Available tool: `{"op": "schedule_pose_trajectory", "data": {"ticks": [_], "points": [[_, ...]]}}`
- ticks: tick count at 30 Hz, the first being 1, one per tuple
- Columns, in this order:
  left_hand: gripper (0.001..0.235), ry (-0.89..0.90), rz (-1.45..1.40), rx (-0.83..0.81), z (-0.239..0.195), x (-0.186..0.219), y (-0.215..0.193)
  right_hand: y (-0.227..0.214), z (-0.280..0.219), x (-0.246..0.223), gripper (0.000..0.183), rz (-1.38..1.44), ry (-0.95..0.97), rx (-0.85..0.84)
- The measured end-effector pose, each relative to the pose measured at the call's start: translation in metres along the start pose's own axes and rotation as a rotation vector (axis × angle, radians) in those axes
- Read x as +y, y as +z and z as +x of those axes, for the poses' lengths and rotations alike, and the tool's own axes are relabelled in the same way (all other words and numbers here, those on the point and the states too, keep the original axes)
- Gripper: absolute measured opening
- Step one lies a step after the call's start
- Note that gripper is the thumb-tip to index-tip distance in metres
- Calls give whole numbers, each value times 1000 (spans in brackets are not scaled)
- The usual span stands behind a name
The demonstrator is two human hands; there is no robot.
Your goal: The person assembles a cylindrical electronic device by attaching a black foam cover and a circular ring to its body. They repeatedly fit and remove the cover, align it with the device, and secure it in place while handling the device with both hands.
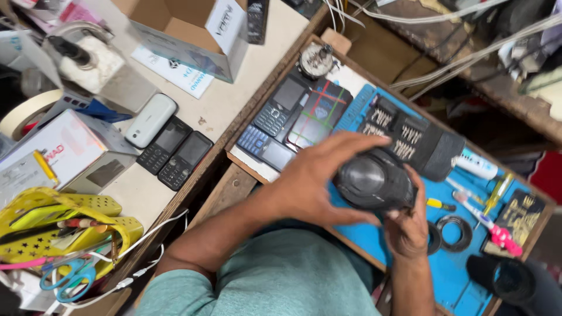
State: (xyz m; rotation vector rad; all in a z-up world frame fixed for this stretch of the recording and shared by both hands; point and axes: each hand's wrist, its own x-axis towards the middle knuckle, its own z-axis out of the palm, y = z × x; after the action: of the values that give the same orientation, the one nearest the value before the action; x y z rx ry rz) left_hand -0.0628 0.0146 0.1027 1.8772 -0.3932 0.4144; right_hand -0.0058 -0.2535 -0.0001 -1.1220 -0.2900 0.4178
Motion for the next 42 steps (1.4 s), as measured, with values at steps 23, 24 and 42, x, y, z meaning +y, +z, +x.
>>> {"op": "schedule_pose_trajectory", "data": {"ticks": [23,24,42], "points": [[98,-330,-213,-89,-48,-82,2,-21,-34,10,85,-476,-187,16],[100,-330,-260,-76,-47,-83,6,-25,-35,9,84,-485,-213,21],[80,9,-487,-48,-38,-89,16,-13,-18,-38,92,-626,-218,-183]]}}
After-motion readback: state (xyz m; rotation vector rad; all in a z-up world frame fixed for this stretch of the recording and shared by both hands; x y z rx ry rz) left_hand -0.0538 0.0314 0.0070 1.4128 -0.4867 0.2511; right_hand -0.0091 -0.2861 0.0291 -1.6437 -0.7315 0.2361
